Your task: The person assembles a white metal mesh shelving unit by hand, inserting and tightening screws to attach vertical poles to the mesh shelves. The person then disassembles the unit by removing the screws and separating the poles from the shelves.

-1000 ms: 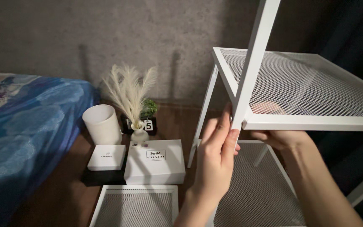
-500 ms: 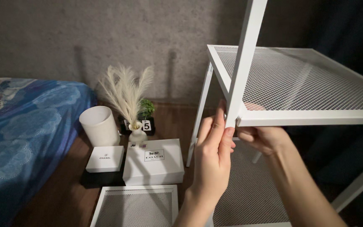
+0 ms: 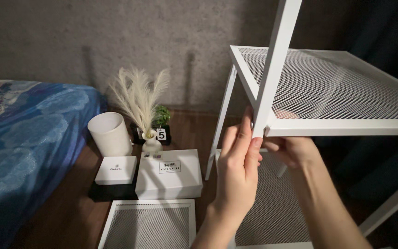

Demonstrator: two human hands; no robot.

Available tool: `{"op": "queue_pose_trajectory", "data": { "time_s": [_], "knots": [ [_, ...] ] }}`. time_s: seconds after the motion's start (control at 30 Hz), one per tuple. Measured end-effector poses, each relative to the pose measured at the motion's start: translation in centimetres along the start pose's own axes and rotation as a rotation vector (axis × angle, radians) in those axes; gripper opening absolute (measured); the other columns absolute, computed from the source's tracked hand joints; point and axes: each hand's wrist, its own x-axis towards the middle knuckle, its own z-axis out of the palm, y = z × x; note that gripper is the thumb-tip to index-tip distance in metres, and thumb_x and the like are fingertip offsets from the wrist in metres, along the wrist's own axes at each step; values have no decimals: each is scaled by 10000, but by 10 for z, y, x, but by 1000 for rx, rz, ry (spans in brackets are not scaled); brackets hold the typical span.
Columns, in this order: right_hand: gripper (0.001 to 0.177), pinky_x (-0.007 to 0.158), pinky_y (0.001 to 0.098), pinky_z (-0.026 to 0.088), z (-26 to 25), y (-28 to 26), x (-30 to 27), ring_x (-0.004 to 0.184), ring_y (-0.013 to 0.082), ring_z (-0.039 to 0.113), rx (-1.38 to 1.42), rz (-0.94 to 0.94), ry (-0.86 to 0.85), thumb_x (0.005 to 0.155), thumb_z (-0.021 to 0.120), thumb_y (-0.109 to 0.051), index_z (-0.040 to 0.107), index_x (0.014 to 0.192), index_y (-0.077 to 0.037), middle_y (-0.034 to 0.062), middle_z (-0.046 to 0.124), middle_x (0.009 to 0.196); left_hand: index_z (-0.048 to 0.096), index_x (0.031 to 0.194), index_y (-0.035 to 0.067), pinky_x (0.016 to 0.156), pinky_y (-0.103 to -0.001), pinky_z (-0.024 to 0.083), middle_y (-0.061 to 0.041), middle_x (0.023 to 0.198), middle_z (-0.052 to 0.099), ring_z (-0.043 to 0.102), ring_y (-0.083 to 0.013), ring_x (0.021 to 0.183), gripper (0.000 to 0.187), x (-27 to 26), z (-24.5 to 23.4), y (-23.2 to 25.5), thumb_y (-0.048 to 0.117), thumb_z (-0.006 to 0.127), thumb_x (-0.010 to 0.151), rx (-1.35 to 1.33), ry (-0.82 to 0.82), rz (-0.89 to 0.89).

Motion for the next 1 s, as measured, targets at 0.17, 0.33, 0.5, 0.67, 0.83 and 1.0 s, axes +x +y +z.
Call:
{"op": "queue_pose_trajectory", "data": {
  "time_s": [0.17, 0.33, 0.5, 0.67, 0.83, 1.0],
  "knots": [
    [250, 426, 290, 326, 21, -5, -2, 461, 77, 326, 22, -48, -73, 975, 686, -240, 634, 1031, -2, -16, 483, 613, 474, 1550, 23, 620, -253, 540, -99, 1035, 618, 672, -142, 761, 461, 1, 2, -1, 61, 524, 1094, 45, 7, -32],
    [190, 434, 248, 365, 45, 2, -3, 499, 97, 397, 174, 26, 290, 923, 616, -165, 611, 1034, -11, 39, 541, 685, 468, 1521, 9, 750, -278, 605, -125, 1091, 629, 732, -155, 895, 461, 4, 2, 5, 81, 561, 1075, -26, 56, 87],
    [165, 393, 227, 394, 27, 21, -8, 470, 70, 340, 474, 76, 106, 974, 657, -148, 647, 939, 14, -27, 449, 614, 571, 1464, -12, 708, -278, 588, -125, 1043, 680, 713, -161, 837, 462, 9, 5, 5, 102, 659, 1026, 93, 135, 65],
    [323, 534, 292, 439, 18, 15, -13, 466, 123, 316, 365, 124, 106, 970, 651, -192, 515, 703, -73, -4, 411, 565, 660, 1329, -15, 698, -266, 599, -123, 1164, 701, 705, -156, 861, 318, 11, 1, 3, 96, 630, 1032, -129, 164, -117],
    [315, 391, 218, 248, 18, 5, -12, 462, 63, 286, 363, 242, 185, 971, 627, -236, 517, 715, -89, -39, 414, 593, 709, 1228, -62, 882, -301, 543, -146, 1129, 705, 653, -209, 1022, 271, 14, -7, -7, 58, 685, 986, 36, 202, 93],
    [321, 386, 215, 228, 23, 13, -12, 470, 52, 285, 346, 236, 254, 997, 599, -220, 510, 713, -100, -54, 419, 611, 695, 1242, -29, 831, -220, 575, -90, 1067, 762, 706, -92, 936, 351, 18, -12, -16, 102, 740, 920, -449, 174, -335]
  ]
}}
